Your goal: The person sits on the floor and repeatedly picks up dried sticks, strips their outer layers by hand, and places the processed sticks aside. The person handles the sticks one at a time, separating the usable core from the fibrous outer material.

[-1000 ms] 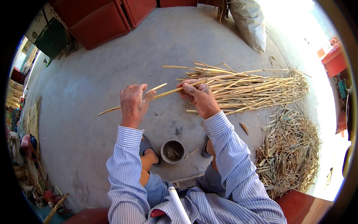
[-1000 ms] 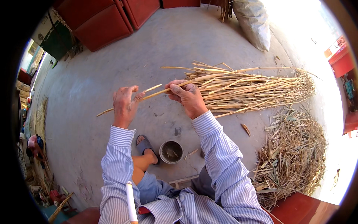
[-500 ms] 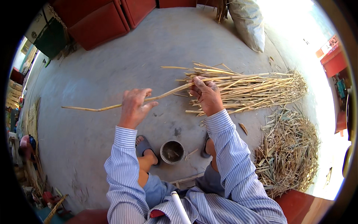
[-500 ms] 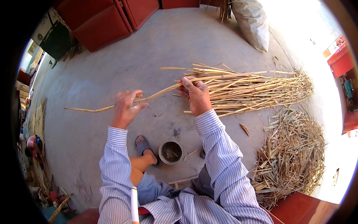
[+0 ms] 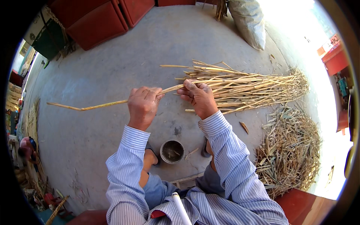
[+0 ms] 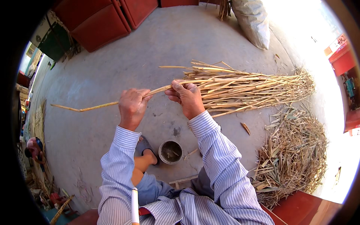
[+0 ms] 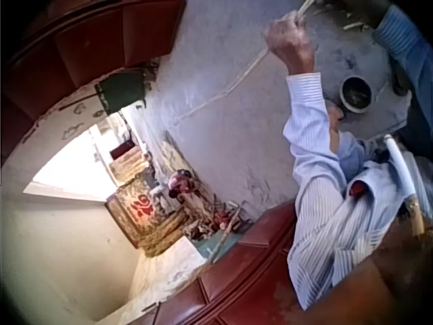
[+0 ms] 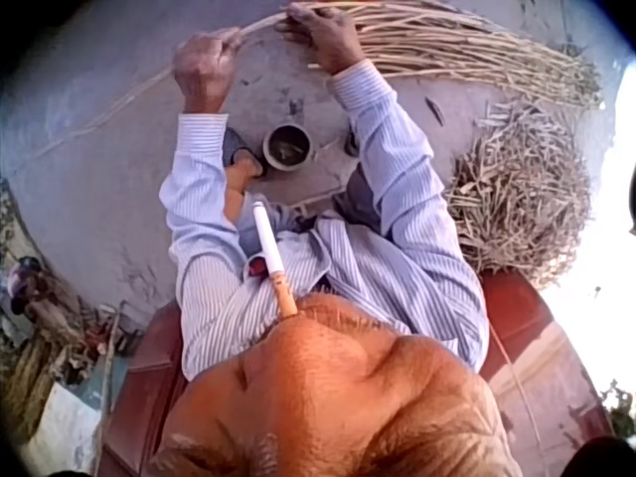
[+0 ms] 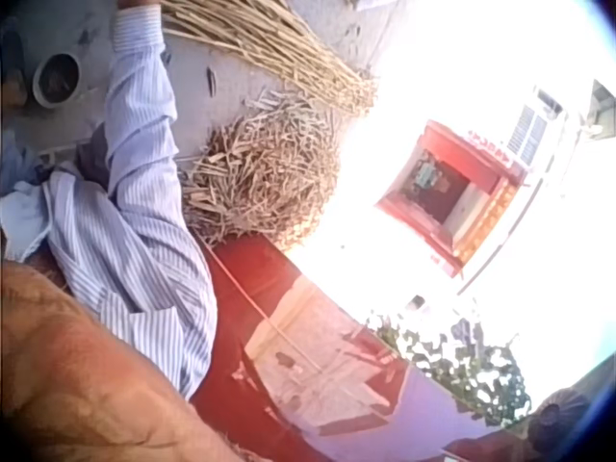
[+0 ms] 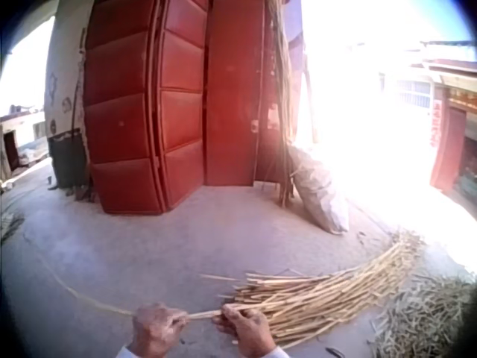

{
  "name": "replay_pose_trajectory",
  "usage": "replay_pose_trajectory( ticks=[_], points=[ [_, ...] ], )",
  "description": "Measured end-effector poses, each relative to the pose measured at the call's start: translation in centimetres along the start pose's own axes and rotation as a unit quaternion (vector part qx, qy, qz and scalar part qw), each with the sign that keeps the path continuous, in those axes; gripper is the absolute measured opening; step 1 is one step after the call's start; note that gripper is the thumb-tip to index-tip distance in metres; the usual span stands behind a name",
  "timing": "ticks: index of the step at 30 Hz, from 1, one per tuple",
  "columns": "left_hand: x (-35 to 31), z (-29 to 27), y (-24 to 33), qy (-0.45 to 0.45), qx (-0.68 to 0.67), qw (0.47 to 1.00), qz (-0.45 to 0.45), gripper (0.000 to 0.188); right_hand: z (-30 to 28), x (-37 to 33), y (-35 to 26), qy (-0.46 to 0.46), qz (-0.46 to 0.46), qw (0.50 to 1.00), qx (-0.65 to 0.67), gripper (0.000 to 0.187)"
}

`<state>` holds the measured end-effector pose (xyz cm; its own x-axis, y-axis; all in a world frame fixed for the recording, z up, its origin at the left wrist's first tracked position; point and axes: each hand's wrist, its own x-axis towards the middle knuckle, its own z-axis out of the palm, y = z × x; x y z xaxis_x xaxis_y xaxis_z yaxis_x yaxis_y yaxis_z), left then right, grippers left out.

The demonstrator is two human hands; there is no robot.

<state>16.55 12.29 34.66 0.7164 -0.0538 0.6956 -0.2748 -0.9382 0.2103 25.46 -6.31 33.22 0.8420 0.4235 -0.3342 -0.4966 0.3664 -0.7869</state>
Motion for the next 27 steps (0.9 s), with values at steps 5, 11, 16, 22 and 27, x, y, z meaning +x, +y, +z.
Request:
replay_pose_trajectory(
  ticks=[5, 11, 16, 22, 27],
  points=[
    [-0.3, -0.9, -0.7, -0.012, -0.188, 0.95, -0.248, 0.016, -0.3, 0.0, 0.1, 0.014, -0.017, 0.999, -0.036, 0.023],
    [-0.2, -1.0, -1.4, -0.164, -0.203, 0.944, -0.203, 0.021, -0.1, -0.2, 0.1, -0.049, -0.085, 0.994, -0.048, 0.02],
    [-0.5, -0.8, -1.5, -0.178, -0.259, 0.901, -0.299, 0.02, 0.0, -0.6, -0.4, -0.051, -0.071, 0.994, -0.059, 0.017],
    [-1.5, -0.6, -3.2, -0.145, -0.423, 0.778, -0.442, 0.015, 0.0, -0.6, -0.4, -0.113, -0.109, 0.983, -0.096, 0.014],
    [-2.4, -1.9, -6.6, -0.079, -0.284, 0.854, -0.428, 0.021, -1.0, -0.4, -0.8, -0.084, -0.14, 0.973, -0.164, 0.015]
  ],
)
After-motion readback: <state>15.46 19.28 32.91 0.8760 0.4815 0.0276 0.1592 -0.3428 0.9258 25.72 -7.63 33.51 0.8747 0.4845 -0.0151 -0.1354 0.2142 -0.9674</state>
